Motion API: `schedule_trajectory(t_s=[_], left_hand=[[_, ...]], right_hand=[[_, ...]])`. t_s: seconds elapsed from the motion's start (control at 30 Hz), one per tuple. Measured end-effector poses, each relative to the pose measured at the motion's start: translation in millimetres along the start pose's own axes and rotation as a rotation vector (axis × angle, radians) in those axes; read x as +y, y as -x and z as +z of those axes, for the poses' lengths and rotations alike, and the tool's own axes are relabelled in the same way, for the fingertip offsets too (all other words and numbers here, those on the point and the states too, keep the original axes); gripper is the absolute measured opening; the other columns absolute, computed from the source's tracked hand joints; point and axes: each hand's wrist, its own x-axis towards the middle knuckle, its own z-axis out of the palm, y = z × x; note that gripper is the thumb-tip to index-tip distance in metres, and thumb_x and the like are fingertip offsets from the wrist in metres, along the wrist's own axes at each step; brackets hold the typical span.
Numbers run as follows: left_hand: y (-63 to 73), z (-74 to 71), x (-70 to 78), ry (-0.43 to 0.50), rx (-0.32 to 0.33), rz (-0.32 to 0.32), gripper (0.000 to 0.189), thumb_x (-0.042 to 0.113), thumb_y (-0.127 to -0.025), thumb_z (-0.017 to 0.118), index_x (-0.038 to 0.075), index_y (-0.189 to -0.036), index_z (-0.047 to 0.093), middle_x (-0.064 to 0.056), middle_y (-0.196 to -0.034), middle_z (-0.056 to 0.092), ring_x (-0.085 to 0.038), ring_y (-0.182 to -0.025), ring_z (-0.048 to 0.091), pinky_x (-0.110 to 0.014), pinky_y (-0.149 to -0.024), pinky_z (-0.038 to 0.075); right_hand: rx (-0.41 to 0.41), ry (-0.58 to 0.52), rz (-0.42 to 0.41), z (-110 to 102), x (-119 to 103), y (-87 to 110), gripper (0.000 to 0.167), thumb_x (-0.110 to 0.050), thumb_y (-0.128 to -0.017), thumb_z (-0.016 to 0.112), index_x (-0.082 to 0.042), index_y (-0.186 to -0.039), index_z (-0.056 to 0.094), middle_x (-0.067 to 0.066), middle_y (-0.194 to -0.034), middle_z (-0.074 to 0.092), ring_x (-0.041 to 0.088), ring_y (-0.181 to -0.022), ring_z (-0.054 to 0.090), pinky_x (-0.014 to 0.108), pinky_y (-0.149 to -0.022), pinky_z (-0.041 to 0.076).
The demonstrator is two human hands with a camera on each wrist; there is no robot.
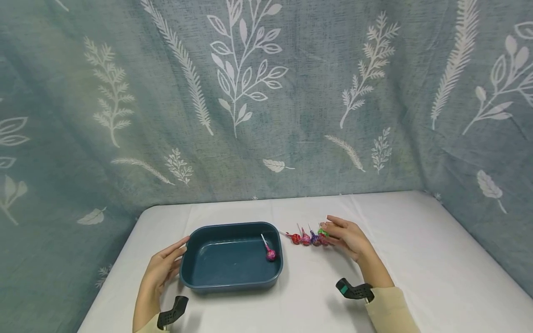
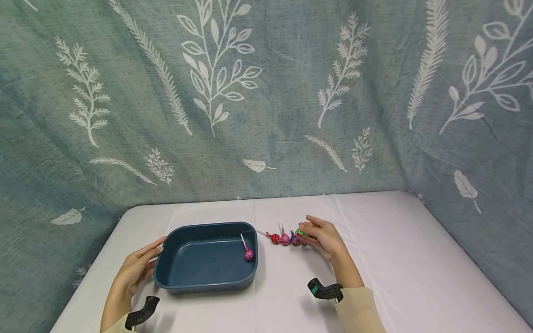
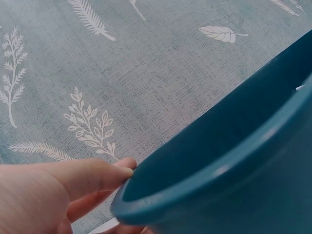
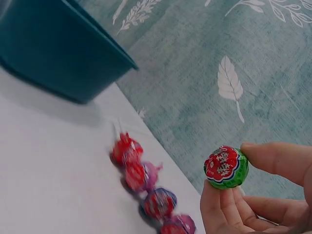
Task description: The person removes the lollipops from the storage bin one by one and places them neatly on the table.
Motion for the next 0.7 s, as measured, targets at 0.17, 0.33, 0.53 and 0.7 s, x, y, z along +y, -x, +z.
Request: schedule_trajectory(t_s=[0.17,0.33,0.53,0.7], left_hand=[[-0.1,1.2,-0.2,-0.001,0.007,0.003,0.049,0.032,-0.092,0.064,0.015,-0.138,0.056,-0.015,-0.143,0.047,-0.021,-0.109,0.063,-0.022,-0.073,0.053],[-0.5,1.8,-0.2,0.001,0.012,0.007,0.049,0.032,-0.092,0.065,0.015,-0.137,0.056,-0.015,-0.144,0.046,-0.022,-0.109,0.063,-0.022,-0.073,0.053],[-0.8,2.1,0.3,0.007,0.015,0.011,0.048,0.031,-0.092,0.065,0.014,-0.137,0.057,-0.016,-0.143,0.047,-0.018,-0.104,0.065,-0.022,-0.071,0.052],[-1.3,1.6,0.2,0.008,0.017,0.015,0.048,0.030,-0.092,0.065,0.015,-0.137,0.057,-0.016,-0.142,0.047,-0.017,-0.102,0.066,-0.021,-0.071,0.052]], right_hand=[[0.022,0.038,0.005,-17,-3,4.1,0.071,-0.019,-0.096,0.061,0.003,-0.151,0.021,0.029,-0.144,0.034,0.015,-0.113,0.057,0.035,-0.096,0.045],[0.064,0.063,0.027,-32,-5,6.4,0.074,-0.022,-0.095,0.063,0.002,-0.151,0.020,0.029,-0.145,0.032,0.013,-0.108,0.058,0.034,-0.094,0.046],[0.105,0.139,0.050,-47,-2,6.2,0.073,-0.027,-0.096,0.062,0.003,-0.150,0.024,0.027,-0.145,0.035,0.009,-0.108,0.055,0.032,-0.094,0.046],[0.123,0.169,0.056,-57,-2,5.3,0.070,-0.028,-0.096,0.061,0.004,-0.149,0.028,0.027,-0.147,0.033,0.010,-0.113,0.051,0.032,-0.096,0.044]])
